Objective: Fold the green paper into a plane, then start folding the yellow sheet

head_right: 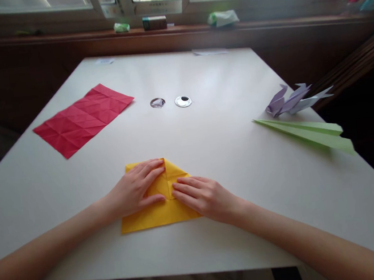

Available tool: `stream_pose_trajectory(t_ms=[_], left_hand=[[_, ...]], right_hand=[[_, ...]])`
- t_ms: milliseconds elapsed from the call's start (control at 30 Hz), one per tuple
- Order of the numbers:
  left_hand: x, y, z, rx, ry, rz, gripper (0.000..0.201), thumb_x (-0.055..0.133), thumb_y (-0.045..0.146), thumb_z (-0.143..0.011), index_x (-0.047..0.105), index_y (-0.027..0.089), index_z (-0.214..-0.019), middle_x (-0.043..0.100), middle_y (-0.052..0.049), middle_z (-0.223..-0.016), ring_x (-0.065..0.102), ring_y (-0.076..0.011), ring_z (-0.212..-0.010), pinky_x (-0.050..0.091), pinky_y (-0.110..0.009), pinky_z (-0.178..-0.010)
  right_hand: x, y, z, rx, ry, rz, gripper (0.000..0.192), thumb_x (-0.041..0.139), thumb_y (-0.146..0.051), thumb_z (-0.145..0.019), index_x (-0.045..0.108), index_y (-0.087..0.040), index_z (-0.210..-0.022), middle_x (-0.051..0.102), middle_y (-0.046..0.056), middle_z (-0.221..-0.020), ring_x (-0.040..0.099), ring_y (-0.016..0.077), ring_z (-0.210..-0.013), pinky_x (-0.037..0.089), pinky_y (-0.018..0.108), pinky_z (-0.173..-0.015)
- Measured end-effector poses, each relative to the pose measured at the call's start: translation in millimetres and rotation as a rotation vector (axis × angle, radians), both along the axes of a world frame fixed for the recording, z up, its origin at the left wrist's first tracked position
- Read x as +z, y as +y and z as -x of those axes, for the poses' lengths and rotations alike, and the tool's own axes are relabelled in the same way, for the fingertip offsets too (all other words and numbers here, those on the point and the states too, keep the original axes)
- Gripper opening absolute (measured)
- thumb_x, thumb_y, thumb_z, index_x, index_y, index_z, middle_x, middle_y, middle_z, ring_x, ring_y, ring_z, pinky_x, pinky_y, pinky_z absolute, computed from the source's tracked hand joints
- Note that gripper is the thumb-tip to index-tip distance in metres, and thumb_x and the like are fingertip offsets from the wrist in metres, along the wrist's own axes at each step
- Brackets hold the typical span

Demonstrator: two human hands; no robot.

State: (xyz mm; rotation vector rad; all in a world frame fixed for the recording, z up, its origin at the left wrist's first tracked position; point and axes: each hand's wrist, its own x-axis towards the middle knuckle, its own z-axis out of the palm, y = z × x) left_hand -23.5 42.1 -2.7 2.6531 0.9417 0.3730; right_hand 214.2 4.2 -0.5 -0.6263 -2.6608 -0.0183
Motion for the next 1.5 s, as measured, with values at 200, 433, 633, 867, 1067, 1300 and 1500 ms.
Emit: stream_pose_trajectory(t_ms=[200,433,633,867,1067,1300,1500], left_hand=[[-2.3,0.4,2.2,-0.062,0.034,-0.006,0.061,0.044,0.055,-0.081,0.040,0.015,-0.126,0.039,-0.012,-0.136,0.033,-0.0260,-0.127,0.029,-0.041,-0.105],[-4.1,0.6,4.0,-0.067,0.034,0.026,0.063,0.044,0.056,-0.080,0.039,0.016,-0.128,0.036,-0.011,-0.137,0.029,-0.0264,-0.129,0.026,-0.042,-0.106],[-3.9,0.4,2.9,-0.057,0.031,0.017,0.061,0.045,0.055,-0.080,0.042,0.015,-0.125,0.038,-0.012,-0.136,0.031,-0.0259,-0.128,0.027,-0.041,-0.106],[-3.2,0.6,3.6,-0.069,0.031,-0.005,0.062,0.045,0.056,-0.080,0.043,0.012,-0.124,0.039,-0.013,-0.135,0.032,-0.0255,-0.126,0.029,-0.041,-0.105],[-3.6,0.3,3.6,-0.069,0.039,-0.012,0.062,0.045,0.056,-0.080,0.043,0.012,-0.124,0.039,-0.013,-0.136,0.032,-0.0253,-0.127,0.029,-0.041,-0.105],[-3.3,0.1,2.9,-0.054,0.014,0.015,0.063,0.047,0.055,-0.079,0.041,0.012,-0.124,0.040,-0.014,-0.134,0.033,-0.0246,-0.126,0.029,-0.040,-0.105],[-1.3,-1.5,2.5,-0.066,0.037,-0.004,0.061,0.046,0.050,-0.082,0.030,0.021,-0.134,0.038,-0.011,-0.135,0.031,-0.0256,-0.127,0.031,-0.044,-0.103]], right_hand=[[-1.2,-2.4,-1.7,-0.002,0.018,0.045,0.029,0.044,-0.012,-0.086,0.056,-0.014,-0.113,0.064,0.008,-0.110,0.055,0.0190,-0.107,0.051,0.034,-0.088],[-2.8,-2.8,0.1,-0.012,0.050,0.121,0.029,0.044,-0.012,-0.085,0.055,-0.016,-0.112,0.063,0.007,-0.110,0.055,0.0191,-0.107,0.051,0.036,-0.086],[-1.1,-2.7,0.6,0.001,0.054,0.117,0.027,0.045,-0.011,-0.084,0.057,-0.013,-0.109,0.065,0.009,-0.106,0.056,0.0193,-0.103,0.051,0.035,-0.085],[-0.4,-1.9,0.9,0.016,0.059,0.102,0.026,0.047,-0.011,-0.084,0.057,-0.009,-0.108,0.065,0.010,-0.104,0.056,0.0196,-0.101,0.052,0.036,-0.082],[-2.1,-2.8,0.5,0.018,0.061,0.104,0.025,0.047,-0.011,-0.084,0.058,-0.008,-0.107,0.065,0.009,-0.105,0.055,0.0199,-0.101,0.051,0.036,-0.083],[-2.6,-2.4,1.4,0.020,0.057,0.105,0.025,0.047,-0.011,-0.084,0.058,-0.009,-0.106,0.065,0.009,-0.105,0.055,0.0200,-0.100,0.051,0.036,-0.083],[-0.8,-1.8,2.9,0.014,0.077,0.115,0.024,0.049,-0.010,-0.083,0.059,-0.008,-0.104,0.066,0.009,-0.103,0.056,0.0203,-0.098,0.051,0.035,-0.080]])
